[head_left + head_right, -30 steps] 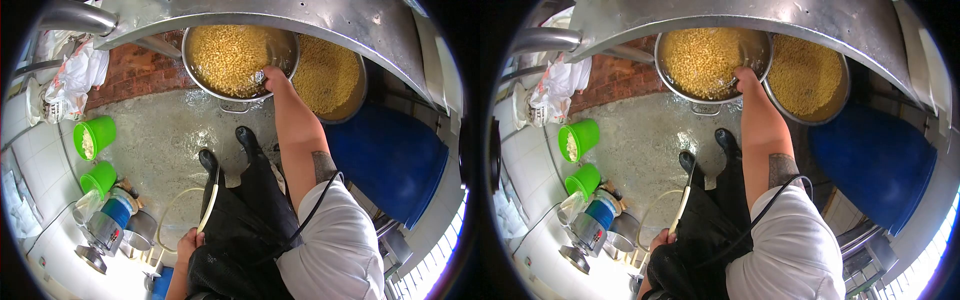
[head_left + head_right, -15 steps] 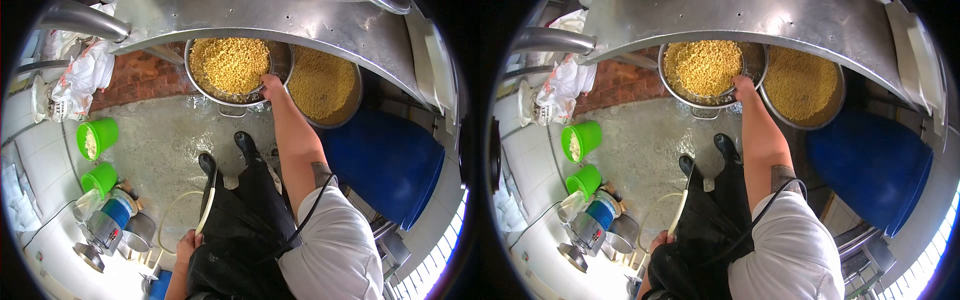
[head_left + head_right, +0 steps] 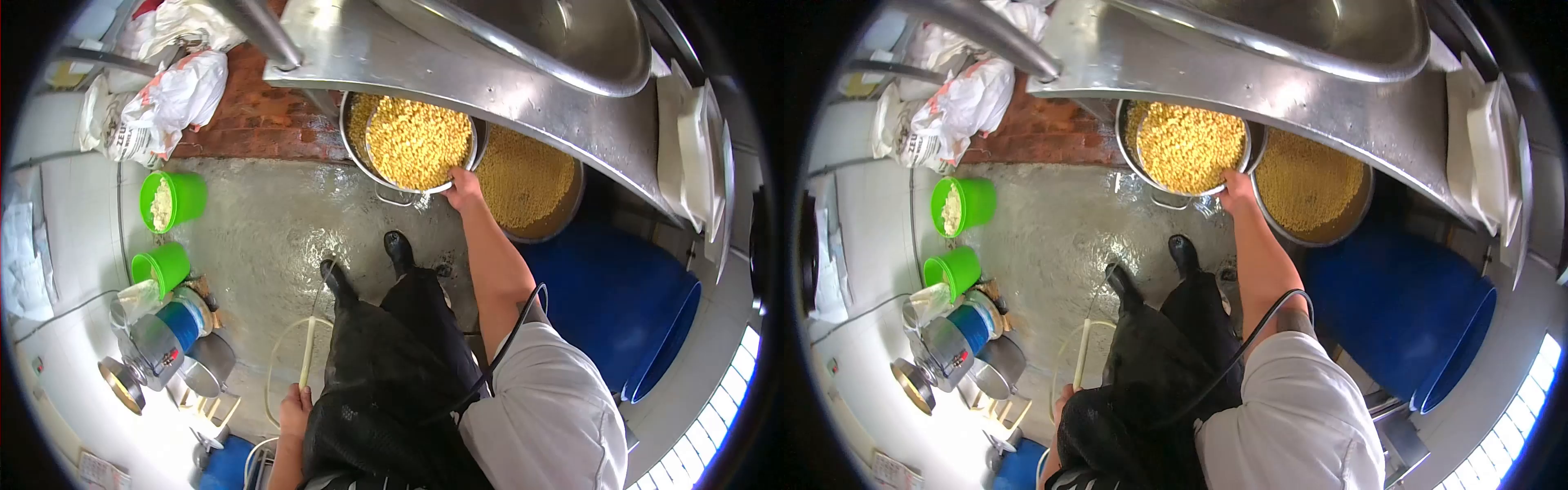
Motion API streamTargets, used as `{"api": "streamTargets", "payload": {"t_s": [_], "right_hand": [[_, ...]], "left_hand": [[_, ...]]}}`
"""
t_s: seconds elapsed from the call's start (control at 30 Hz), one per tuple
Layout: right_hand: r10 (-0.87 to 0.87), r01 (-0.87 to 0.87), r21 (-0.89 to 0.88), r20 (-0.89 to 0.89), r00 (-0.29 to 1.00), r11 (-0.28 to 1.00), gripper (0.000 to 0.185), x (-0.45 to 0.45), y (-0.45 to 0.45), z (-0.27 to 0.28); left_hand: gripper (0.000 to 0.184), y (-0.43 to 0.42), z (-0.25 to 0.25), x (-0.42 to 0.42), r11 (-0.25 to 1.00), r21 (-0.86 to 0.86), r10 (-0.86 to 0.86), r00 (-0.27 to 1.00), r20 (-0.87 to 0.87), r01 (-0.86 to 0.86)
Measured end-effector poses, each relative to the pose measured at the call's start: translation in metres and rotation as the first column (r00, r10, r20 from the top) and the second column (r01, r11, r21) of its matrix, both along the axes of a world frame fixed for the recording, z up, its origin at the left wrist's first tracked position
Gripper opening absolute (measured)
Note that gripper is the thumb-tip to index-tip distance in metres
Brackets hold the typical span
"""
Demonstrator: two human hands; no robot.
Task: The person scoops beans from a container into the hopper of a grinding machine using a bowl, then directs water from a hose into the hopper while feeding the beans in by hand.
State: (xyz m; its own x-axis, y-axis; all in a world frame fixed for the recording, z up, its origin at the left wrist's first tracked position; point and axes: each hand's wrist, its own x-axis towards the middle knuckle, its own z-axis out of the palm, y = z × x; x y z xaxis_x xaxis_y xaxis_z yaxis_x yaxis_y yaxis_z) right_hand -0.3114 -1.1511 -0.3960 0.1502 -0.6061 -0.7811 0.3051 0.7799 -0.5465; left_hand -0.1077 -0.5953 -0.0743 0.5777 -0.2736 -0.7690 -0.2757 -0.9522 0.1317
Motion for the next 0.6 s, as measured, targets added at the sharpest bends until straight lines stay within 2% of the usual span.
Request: {"api": "streamTargets", "payload": {"t_s": [0.07,0.13,0.2,0.27,0.3,0.43,0.47,0.53,0.6], "right_hand": [[-0.015,0.015,-0.020,0.016,1.000,1.000,0.038,-0.006,0.012,0.021],[0.090,-0.090,-0.008,-0.010,0.996,0.996,0.043,-0.011,0.025,0.038],[0.160,-0.158,0.026,-0.132,0.978,0.987,0.046,0.006,0.049,0.112],[0.240,-0.238,0.028,-0.085,0.967,0.971,0.047,0.006,0.068,0.116],[0.269,-0.269,0.009,-0.078,0.960,0.963,0.047,0.012,0.079,0.133],[0.373,-0.374,0.006,0.050,0.926,0.927,0.050,0.055,0.142,0.199],[0.403,-0.403,0.008,0.014,0.915,0.915,0.048,0.071,0.161,0.218],[0.459,-0.461,0.033,0.047,0.887,0.887,0.050,0.095,0.188,0.213],[0.506,-0.507,0.017,0.049,0.861,0.862,0.051,0.131,0.223,0.233]], "left_hand": [[0.032,0.033,-0.007,-0.002,0.998,-0.036,0.053,0.999,0.014,-0.052],[0.033,0.068,-0.015,-0.004,0.991,-0.076,0.113,0.993,0.030,-0.111],[0.033,0.096,-0.018,-0.007,0.973,-0.123,0.202,0.978,0.061,-0.194],[0.033,0.117,-0.009,-0.008,0.968,-0.148,0.216,0.972,0.091,-0.202],[0.033,0.128,-0.005,-0.008,0.971,-0.153,0.202,0.972,0.117,-0.184],[0.034,0.189,0.000,-0.010,0.905,-0.282,0.366,0.921,0.132,-0.319],[0.034,0.203,0.002,-0.005,0.892,-0.313,0.382,0.914,0.136,-0.327],[0.036,0.217,0.028,0.008,0.878,-0.313,0.419,0.898,0.135,-0.363],[0.036,0.253,0.022,0.021,0.833,-0.312,0.510,0.852,0.115,-0.457]]}}
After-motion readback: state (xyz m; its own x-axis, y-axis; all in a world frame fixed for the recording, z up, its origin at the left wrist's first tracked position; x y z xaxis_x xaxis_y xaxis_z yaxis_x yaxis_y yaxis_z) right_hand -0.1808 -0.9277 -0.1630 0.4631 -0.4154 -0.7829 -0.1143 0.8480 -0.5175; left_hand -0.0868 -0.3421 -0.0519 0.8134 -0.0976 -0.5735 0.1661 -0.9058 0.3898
